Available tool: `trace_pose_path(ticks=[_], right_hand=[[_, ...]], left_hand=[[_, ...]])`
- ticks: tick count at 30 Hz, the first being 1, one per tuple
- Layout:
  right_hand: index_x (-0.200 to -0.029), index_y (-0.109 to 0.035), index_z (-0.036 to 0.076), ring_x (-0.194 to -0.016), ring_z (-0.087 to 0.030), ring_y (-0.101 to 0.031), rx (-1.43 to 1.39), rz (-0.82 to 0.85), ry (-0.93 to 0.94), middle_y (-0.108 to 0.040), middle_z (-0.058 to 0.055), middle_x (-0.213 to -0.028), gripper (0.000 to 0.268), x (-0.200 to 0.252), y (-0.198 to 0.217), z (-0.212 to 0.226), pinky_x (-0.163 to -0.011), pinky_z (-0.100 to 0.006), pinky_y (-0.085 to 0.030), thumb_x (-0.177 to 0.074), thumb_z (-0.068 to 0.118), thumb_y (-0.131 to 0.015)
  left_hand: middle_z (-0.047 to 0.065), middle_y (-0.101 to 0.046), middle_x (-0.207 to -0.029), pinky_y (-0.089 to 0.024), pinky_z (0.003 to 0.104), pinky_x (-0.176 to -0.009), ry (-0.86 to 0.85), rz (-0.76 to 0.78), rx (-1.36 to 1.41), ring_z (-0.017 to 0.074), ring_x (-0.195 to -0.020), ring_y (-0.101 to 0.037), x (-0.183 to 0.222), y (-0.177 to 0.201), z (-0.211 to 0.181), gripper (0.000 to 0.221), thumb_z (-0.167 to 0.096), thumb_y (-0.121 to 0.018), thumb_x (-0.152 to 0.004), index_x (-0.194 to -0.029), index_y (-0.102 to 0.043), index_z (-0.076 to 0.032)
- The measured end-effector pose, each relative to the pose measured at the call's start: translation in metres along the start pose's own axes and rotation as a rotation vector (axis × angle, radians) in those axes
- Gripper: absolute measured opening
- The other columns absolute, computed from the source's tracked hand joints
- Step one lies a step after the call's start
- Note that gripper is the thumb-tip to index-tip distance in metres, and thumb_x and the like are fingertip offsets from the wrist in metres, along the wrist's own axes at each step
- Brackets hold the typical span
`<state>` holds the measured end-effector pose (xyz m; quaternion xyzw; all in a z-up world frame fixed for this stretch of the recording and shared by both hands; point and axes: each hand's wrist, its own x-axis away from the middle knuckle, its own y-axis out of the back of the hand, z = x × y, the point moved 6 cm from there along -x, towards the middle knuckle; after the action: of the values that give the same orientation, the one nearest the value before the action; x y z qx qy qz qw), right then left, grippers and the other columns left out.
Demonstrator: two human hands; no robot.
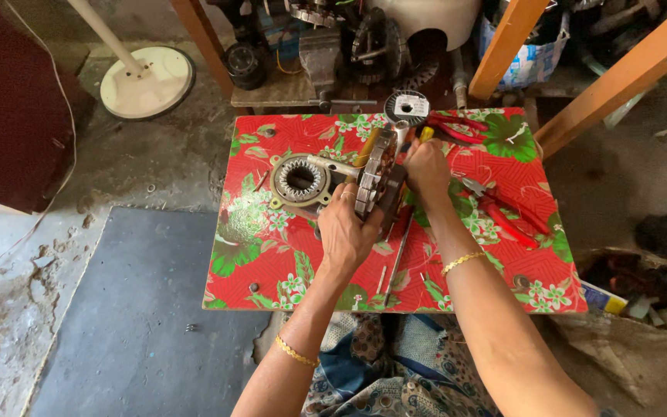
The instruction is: The person uses a screwdriver and wrench to adjust and tighten components on a disassembled mechanical part, likely a motor or gearbox, on a floral-patterned work surface. They repeatedly reposition the part and apply torque with the tools while other mechanical components remain nearby.
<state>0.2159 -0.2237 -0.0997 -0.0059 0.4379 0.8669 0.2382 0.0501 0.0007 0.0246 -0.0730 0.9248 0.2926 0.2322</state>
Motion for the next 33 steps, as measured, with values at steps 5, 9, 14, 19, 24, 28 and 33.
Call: trace_pose_path(ticks=[5,9,14,19,24,28,33], right_hand=[[-0.097,-0.064,-0.01,-0.087,-0.05,-0.068,-0.015,-0.043,0.087,-0.067,-0.035,-0.097,0.048,0.0,-0.002,-0.001,-0.076,-0.057,-0.053,-0.104,0.036,-0.051],[-0.097,-0.064,-0.009,-0.089,-0.049,-0.068,-0.022,-0.032,0.076,-0.068,-0.033,-0.097,0.045,0.008,0.002,0.006,-0.076,-0.057,-0.053,-0.104,0.034,-0.051],[-0.103,-0.059,-0.011,-0.085,-0.047,-0.069,-0.012,-0.013,0.03,-0.069,-0.032,-0.091,0.046,0.017,0.016,0.017,-0.075,-0.056,-0.054,-0.105,0.034,-0.053],[-0.101,-0.06,-0.01,-0.082,-0.046,-0.07,-0.012,0.006,0.053,-0.07,-0.03,-0.088,0.043,0.02,0.019,0.023,-0.072,-0.055,-0.054,-0.104,0.032,-0.053],[-0.101,-0.059,-0.012,-0.078,-0.046,-0.07,-0.003,-0.014,0.044,-0.07,-0.03,-0.084,0.044,0.02,0.017,0.021,-0.069,-0.055,-0.054,-0.104,0.032,-0.054],[-0.098,-0.06,-0.011,-0.079,-0.046,-0.07,0.008,-0.015,0.058,-0.07,-0.03,-0.085,0.044,0.017,0.015,0.021,-0.069,-0.055,-0.054,-0.104,0.032,-0.054],[-0.098,-0.06,-0.011,-0.078,-0.046,-0.07,0.027,-0.009,0.05,-0.069,-0.03,-0.084,0.045,0.016,0.01,0.016,-0.068,-0.055,-0.054,-0.104,0.033,-0.054]], left_hand=[[0.021,-0.063,-0.098,-0.05,0.053,-0.07,-0.015,-0.003,-0.005,0.0469,-0.087,-0.063,0.0,-0.002,0.0,0.042,-0.019,-0.078,-0.071,-0.101,-0.057,0.0],[0.019,-0.062,-0.095,-0.049,0.052,-0.071,-0.041,-0.022,-0.01,0.0454,-0.086,-0.063,0.001,-0.003,0.0,0.036,-0.02,-0.078,-0.077,-0.099,-0.056,-0.002],[0.02,-0.061,-0.092,-0.048,0.052,-0.068,-0.038,-0.017,-0.03,0.0451,-0.083,-0.062,0.0,-0.004,0.001,0.036,-0.021,-0.078,-0.078,-0.097,-0.055,-0.001],[0.02,-0.061,-0.094,-0.047,0.053,-0.068,-0.045,-0.006,-0.022,0.0456,-0.084,-0.062,0.0,-0.005,0.001,0.038,-0.02,-0.077,-0.076,-0.1,-0.055,0.0],[0.02,-0.06,-0.093,-0.047,0.053,-0.068,-0.023,0.017,-0.041,0.0456,-0.084,-0.062,-0.003,-0.006,0.001,0.039,-0.021,-0.078,-0.075,-0.1,-0.056,-0.001],[0.02,-0.06,-0.093,-0.048,0.053,-0.068,-0.028,0.016,-0.04,0.0453,-0.084,-0.062,-0.004,-0.005,0.001,0.04,-0.02,-0.079,-0.075,-0.102,-0.057,-0.001],[0.02,-0.06,-0.094,-0.048,0.053,-0.067,-0.037,0.015,-0.037,0.0454,-0.083,-0.062,-0.002,-0.005,0.001,0.042,-0.02,-0.078,-0.074,-0.103,-0.056,0.0]])
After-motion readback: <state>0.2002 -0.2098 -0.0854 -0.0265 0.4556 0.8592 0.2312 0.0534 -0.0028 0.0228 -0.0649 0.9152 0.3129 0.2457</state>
